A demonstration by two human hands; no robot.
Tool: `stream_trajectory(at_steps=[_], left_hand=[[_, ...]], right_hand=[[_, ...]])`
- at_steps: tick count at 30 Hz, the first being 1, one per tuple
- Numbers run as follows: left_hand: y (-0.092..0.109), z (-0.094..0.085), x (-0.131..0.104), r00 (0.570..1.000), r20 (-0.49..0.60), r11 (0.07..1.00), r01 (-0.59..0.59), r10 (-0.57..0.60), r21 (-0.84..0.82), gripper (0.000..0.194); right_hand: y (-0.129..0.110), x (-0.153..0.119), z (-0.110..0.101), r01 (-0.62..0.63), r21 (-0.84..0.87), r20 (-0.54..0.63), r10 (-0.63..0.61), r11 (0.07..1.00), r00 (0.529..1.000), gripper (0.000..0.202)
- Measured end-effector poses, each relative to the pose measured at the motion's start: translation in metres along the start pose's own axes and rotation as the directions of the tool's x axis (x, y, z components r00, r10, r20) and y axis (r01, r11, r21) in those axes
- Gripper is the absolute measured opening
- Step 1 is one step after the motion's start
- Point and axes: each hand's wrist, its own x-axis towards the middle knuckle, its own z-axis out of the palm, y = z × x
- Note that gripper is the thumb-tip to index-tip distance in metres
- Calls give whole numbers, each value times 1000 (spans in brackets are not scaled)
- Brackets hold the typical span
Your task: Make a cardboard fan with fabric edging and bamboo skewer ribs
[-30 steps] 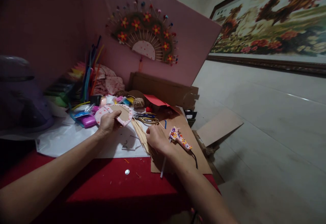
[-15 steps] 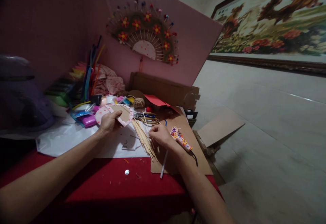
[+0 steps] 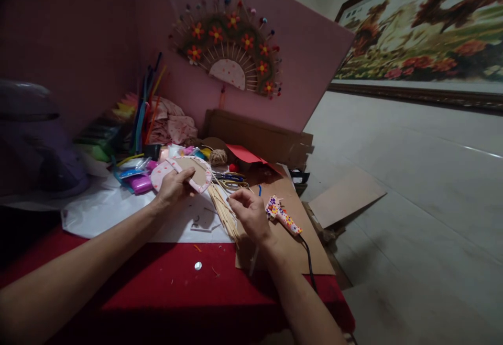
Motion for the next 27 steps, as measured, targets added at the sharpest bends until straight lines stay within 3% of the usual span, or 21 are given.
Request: stream_trajectory(at_steps=[3,10,27], left_hand=[[2,1,-3,998,45,999,-34,34,-1,14],[4,0,-4,994,63,996,-94,94,0,27],[4,-1,2,994,-6,993,-107,107,42,26]], right_hand=[[6,-10,-3,65,-105,-39,-70,992,997,21],[5,-21,-10,129,-359,-10,-142,925,990,24],[7,-22,-11,120,-377,-11,-134,918,991,24]])
